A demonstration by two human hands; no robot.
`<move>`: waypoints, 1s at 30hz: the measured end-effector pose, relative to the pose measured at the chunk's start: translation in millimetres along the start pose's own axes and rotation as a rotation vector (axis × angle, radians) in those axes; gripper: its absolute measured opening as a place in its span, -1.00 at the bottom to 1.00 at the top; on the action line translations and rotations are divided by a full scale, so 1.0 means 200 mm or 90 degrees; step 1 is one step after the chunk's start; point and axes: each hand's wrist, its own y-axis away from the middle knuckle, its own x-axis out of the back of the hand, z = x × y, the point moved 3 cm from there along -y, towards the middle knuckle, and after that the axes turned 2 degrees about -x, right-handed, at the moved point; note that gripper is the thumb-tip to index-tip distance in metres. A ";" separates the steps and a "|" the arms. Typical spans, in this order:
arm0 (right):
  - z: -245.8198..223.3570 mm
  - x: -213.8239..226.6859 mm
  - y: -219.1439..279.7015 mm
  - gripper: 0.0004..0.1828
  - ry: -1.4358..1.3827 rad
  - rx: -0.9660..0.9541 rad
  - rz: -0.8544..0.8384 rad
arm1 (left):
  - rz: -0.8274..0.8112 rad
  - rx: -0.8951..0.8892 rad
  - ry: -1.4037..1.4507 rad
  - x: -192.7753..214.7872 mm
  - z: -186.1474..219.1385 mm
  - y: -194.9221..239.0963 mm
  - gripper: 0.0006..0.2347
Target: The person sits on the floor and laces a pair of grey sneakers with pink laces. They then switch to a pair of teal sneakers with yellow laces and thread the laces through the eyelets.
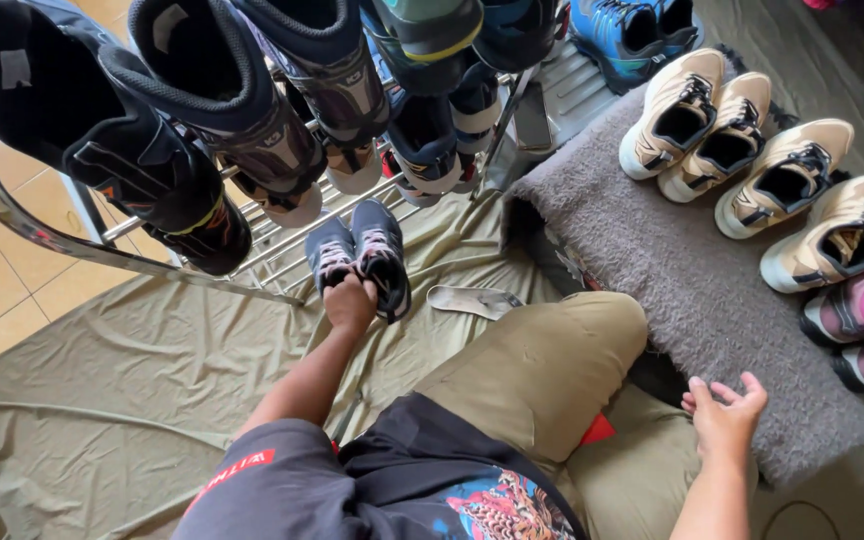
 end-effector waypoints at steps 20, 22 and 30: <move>0.00 -0.12 0.08 -0.15 0.320 -0.057 -0.016 | 0.217 0.342 -0.025 -0.38 -0.09 -0.64 -0.71; 0.02 -0.13 0.07 -0.16 0.322 -0.072 -0.017 | 0.226 0.362 -0.033 -0.36 -0.07 -0.67 -0.70; 0.07 -0.18 0.06 -0.19 0.350 -0.100 -0.096 | 0.182 0.284 0.065 -0.15 -0.01 -0.53 -0.55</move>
